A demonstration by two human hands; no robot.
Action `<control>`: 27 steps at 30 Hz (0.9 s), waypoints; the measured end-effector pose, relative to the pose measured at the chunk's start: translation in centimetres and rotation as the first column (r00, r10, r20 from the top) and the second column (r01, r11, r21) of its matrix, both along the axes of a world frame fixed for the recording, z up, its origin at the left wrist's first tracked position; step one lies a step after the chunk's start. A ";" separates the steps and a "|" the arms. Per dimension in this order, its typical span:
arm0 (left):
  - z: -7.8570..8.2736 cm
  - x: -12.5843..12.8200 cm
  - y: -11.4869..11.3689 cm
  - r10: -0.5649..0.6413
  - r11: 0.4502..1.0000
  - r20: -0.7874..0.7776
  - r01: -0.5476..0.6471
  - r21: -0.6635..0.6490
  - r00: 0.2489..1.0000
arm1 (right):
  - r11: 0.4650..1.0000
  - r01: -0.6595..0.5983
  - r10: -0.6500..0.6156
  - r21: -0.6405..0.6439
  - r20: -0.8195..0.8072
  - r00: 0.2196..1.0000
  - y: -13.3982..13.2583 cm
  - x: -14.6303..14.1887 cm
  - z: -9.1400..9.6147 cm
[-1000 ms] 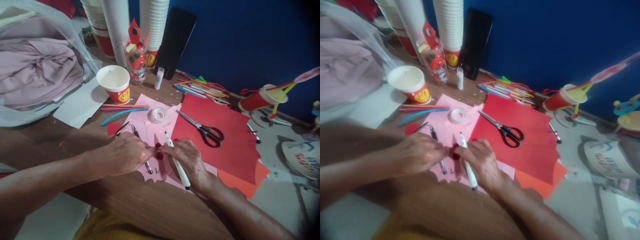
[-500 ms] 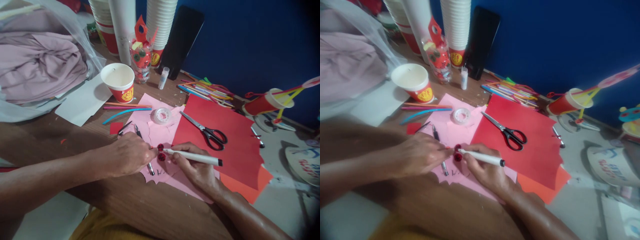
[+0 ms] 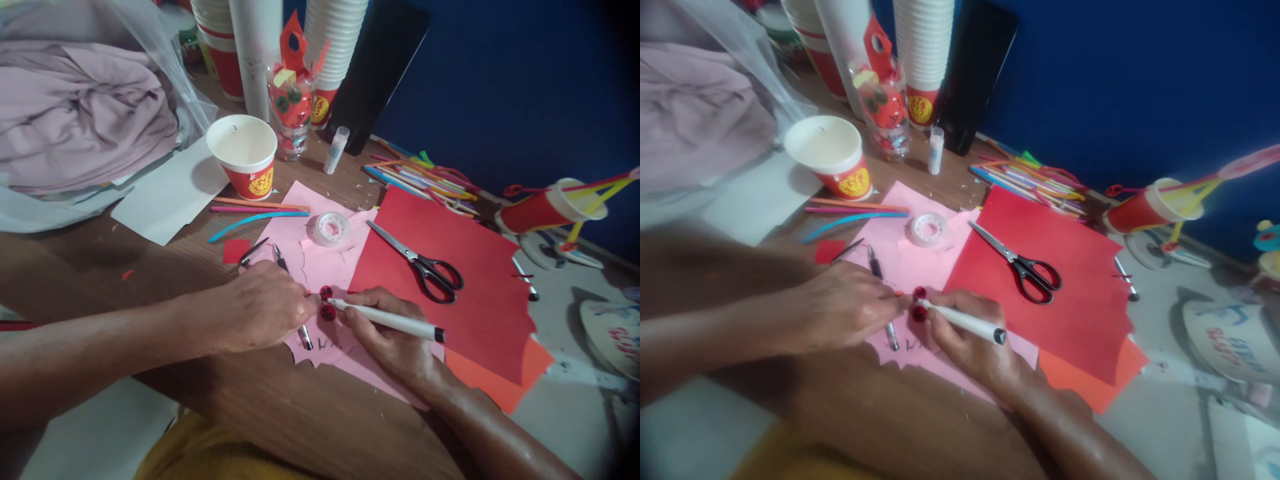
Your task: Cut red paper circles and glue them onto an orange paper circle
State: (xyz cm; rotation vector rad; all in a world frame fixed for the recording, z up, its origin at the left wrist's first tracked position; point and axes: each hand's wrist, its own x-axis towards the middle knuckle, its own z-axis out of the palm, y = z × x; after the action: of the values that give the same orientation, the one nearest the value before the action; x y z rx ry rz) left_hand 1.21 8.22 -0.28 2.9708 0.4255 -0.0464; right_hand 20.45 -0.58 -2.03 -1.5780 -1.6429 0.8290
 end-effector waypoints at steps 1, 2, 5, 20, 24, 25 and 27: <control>0.0 0.0 0.0 0.001 1.000 0.006 -0.001 0.001 1.000 | 1.000 -0.007 0.007 0.006 0.006 1.000 0.0 0.0 0.0; 0.0 0.0 0.0 0.003 1.000 0.007 -0.003 -0.001 1.000 | 1.000 -0.015 0.015 0.012 0.009 1.000 0.0 0.0 0.0; 0.1 0.1 0.0 0.012 1.000 -0.002 -0.012 -0.019 1.000 | 0.999 -0.032 0.032 0.022 0.015 0.999 0.1 -0.1 -0.1; 0.4 0.1 0.0 0.017 0.998 -0.053 -0.020 -0.053 0.998 | 0.997 -0.052 0.045 0.058 0.119 0.992 0.2 0.0 0.2; 0.6 0.1 0.0 0.010 0.999 -0.034 -0.012 -0.046 0.999 | 0.996 -0.068 0.061 0.055 0.117 0.991 0.2 0.1 0.2; 0.6 0.1 0.0 0.007 0.999 -0.032 -0.008 -0.049 0.999 | 0.997 -0.069 0.063 0.045 0.106 0.992 0.1 0.1 0.2; 0.5 0.1 0.0 0.007 0.999 -0.038 -0.009 -0.053 0.999 | 0.998 -0.056 0.054 0.030 0.074 0.996 0.1 0.0 0.0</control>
State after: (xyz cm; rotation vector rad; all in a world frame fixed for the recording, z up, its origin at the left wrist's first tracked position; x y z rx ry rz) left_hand 1.27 8.25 0.25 2.9196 0.4339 -0.1107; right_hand 20.45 -0.48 -1.99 -1.5642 -1.7501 0.7774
